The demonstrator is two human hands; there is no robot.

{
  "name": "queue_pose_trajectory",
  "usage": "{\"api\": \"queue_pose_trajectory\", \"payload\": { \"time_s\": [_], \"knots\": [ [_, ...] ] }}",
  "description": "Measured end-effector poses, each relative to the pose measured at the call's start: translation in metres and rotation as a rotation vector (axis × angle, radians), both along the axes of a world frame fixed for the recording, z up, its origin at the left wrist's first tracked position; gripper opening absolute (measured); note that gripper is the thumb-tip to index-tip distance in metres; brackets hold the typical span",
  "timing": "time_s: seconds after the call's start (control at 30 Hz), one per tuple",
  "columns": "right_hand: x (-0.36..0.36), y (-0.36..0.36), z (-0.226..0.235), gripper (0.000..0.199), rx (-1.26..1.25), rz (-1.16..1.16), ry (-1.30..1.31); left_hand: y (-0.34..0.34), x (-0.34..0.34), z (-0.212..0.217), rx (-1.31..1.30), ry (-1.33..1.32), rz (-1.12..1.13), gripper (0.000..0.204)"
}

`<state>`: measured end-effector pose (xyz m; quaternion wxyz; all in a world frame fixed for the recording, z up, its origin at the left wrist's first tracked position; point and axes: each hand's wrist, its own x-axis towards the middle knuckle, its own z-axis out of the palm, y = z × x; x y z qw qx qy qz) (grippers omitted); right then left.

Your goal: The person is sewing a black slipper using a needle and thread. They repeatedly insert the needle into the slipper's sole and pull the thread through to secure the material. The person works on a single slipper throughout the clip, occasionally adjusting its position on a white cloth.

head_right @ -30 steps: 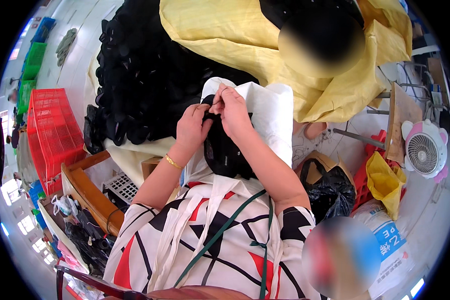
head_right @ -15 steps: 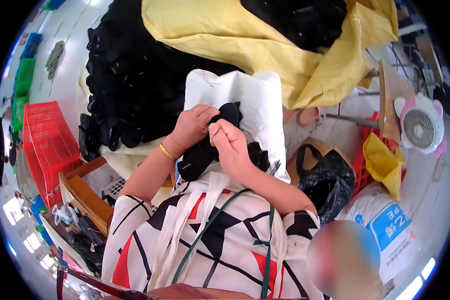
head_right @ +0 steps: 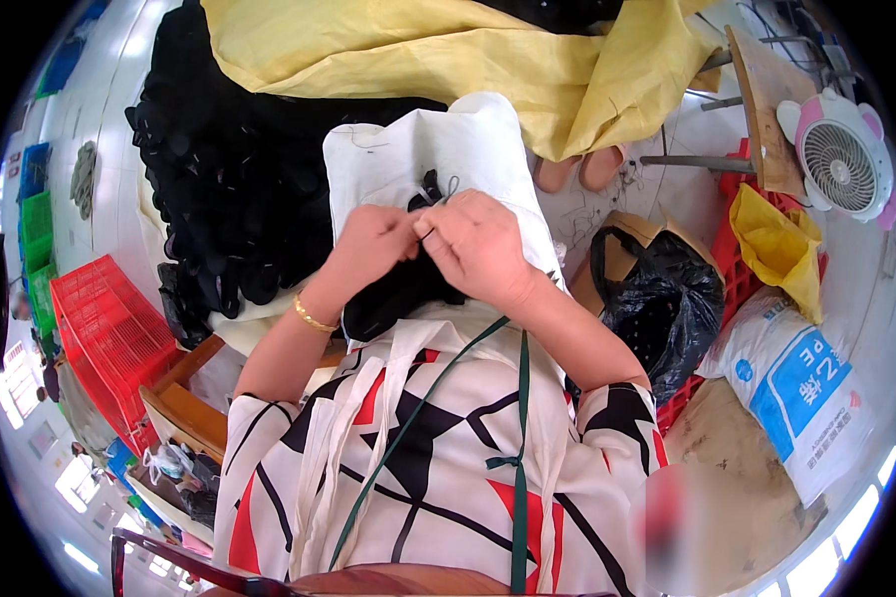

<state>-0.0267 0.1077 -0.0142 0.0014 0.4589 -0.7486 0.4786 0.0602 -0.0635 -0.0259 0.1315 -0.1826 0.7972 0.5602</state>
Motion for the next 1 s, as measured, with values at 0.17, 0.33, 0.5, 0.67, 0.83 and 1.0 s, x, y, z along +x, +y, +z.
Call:
{"api": "queue_pose_trajectory", "payload": {
  "time_s": [0.17,0.33,0.5,0.67,0.83,1.0],
  "knots": [
    [0.002,0.015,0.000,0.011,0.014,0.075,0.078,0.011,0.000,-0.009,-0.242,-0.085,-0.194,0.037],
    [-0.011,0.055,-0.014,0.007,0.157,-0.066,0.006,0.007,-0.007,0.010,-0.376,-0.223,-0.326,0.038],
    [-0.011,0.065,-0.015,0.010,0.137,-0.073,0.017,0.018,0.007,0.000,-0.511,0.056,-0.112,0.038],
    [-0.008,0.048,-0.013,0.013,0.064,-0.021,0.040,0.000,-0.001,-0.050,-0.127,-0.068,0.086,0.032],
    [-0.014,0.015,-0.008,0.013,-0.007,0.017,0.043,-0.021,-0.020,-0.060,0.145,-0.335,0.168,0.036],
    [-0.017,0.012,-0.008,0.013,0.021,0.068,0.032,-0.013,-0.014,-0.044,-0.424,-0.114,-0.059,0.046]
  ]
}}
